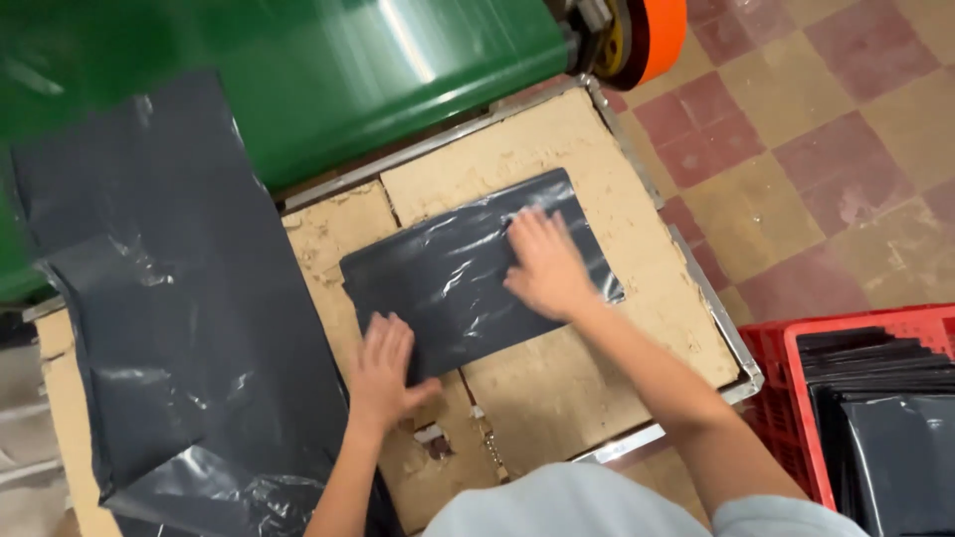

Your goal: The person repeatedly folds black poly mailers on a workbench and places them into a red crate. The person retrieves mailers from a conveyor belt, folds them in half, then folds again into smaller rectangles, and stacks them in the crate.

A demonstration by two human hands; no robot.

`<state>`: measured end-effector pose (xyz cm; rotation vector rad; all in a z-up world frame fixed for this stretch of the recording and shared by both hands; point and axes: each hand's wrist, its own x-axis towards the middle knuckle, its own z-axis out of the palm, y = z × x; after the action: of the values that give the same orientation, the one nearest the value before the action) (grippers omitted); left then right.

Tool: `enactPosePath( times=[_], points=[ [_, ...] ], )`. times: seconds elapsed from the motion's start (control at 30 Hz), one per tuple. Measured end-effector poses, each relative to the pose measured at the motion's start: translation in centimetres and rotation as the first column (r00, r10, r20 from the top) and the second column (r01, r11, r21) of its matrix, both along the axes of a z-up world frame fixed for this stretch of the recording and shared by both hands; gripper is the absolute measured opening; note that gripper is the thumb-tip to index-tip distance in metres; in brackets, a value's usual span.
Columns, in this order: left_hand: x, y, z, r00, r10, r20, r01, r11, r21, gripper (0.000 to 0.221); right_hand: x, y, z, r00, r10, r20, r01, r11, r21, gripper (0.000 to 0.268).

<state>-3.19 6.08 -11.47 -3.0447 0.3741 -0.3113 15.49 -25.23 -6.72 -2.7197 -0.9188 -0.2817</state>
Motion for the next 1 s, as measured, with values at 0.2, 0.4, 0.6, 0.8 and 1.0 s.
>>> enactPosePath(
  times=[0.2,0.4,0.6,0.8,1.0],
  points=[
    [-2.0,-3.5,-1.7,0.888,-0.446,0.112,0.453,0.890,-0.047,0.014,-16.2,3.4,-5.0,0.934,0.309,-0.181,-0.313,0.950,0.006,0.079],
    [6.9,-8.2,7.2,0.571,-0.448,-0.688,-0.019,0.831,-0.556,0.042,-20.3,-2.9,-7.3,0.870,0.399,-0.289,-0.167,0.791,0.589,0.032],
    [11.1,0.7,-14.4,0.561,-0.308,-0.769,-0.768,0.155,-0.622,0.065,-18.2,-7.0,-11.1,0.294,0.281,-0.913,0.954,-0.026,0.299,0.016],
    [8.5,-7.9,-4.9,0.883,0.257,-0.394,-0.456,0.673,-0.583,0.032,-15.2,-7.2,-7.6,0.122,0.112,-0.986,0.985,0.111,0.135,0.017],
    [2.0,1.3,-0.3,0.914,0.394,-0.100,-0.390,0.781,-0.489,0.050,-17.3,-7.2,-3.8,0.782,-0.473,-0.406,0.622,0.552,0.555,0.037]
  ],
)
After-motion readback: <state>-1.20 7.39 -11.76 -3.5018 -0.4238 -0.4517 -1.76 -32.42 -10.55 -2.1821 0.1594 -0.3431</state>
